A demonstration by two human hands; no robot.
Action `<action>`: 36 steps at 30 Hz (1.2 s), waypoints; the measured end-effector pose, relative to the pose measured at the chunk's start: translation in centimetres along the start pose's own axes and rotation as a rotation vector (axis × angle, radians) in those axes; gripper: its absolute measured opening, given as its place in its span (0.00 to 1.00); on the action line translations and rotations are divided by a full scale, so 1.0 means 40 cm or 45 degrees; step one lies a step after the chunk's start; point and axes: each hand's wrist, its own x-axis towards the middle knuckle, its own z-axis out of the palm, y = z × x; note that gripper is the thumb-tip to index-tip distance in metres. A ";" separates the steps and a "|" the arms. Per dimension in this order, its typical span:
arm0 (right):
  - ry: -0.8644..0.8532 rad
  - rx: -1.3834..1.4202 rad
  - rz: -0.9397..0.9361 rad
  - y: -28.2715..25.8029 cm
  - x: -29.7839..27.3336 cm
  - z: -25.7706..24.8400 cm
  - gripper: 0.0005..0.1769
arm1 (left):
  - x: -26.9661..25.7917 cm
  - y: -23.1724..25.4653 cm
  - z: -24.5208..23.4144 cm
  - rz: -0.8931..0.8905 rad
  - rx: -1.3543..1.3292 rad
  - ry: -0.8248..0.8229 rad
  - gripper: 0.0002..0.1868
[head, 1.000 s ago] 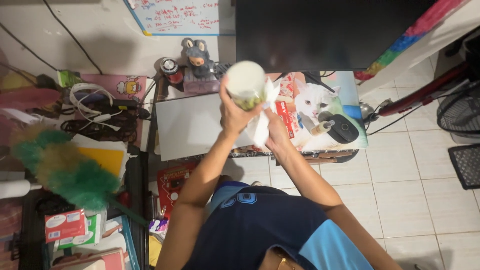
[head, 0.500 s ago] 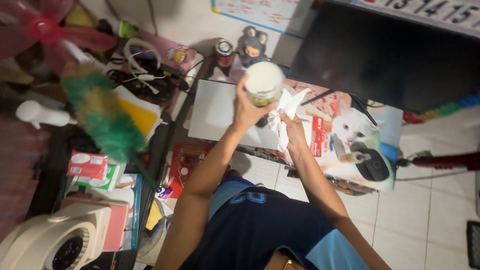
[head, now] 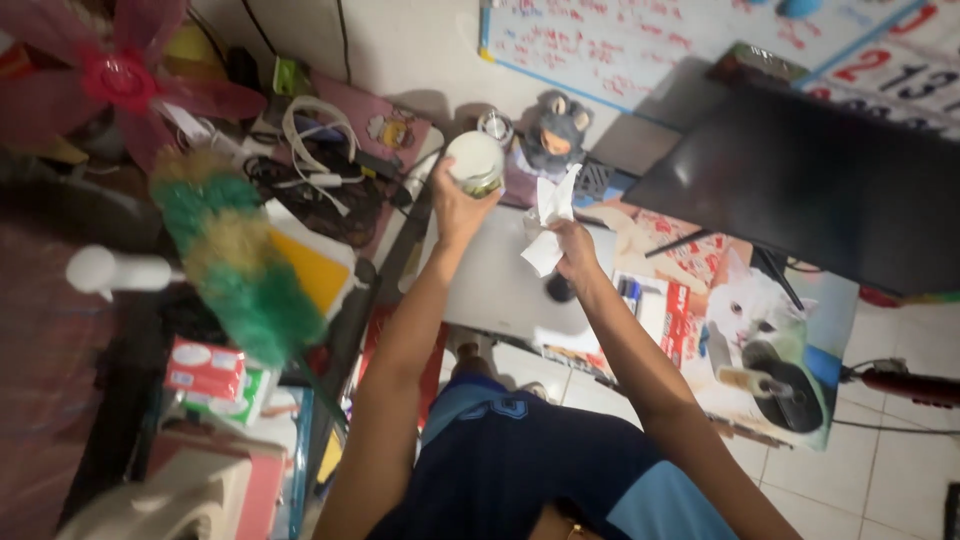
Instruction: Dusting and cleaning various electronics and items on a desk using a duster and wet wipes.
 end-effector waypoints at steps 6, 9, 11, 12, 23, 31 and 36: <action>0.129 0.048 0.017 -0.026 0.132 0.102 0.27 | 0.194 -0.108 0.174 -0.098 0.142 -0.241 0.50; 0.183 -0.012 -0.071 -0.012 0.226 0.088 0.25 | 0.232 -0.137 0.222 -0.138 0.209 -0.351 0.48; 0.197 -0.023 -0.044 -0.006 0.240 0.089 0.25 | 0.227 -0.141 0.220 0.026 0.232 -0.309 0.48; 0.206 -0.029 -0.029 0.000 0.247 0.092 0.24 | 0.225 -0.144 0.214 0.203 0.255 -0.268 0.48; 0.339 -0.186 0.231 0.203 0.286 0.188 0.27 | 0.251 -0.151 -0.032 0.308 0.179 -0.396 0.58; -0.138 -0.497 0.362 0.212 0.283 0.537 0.33 | 0.423 -0.404 -0.264 -0.006 0.411 0.178 0.38; -0.160 -0.524 0.296 0.203 0.318 0.618 0.32 | 0.583 -0.441 -0.349 -0.188 0.566 0.164 0.36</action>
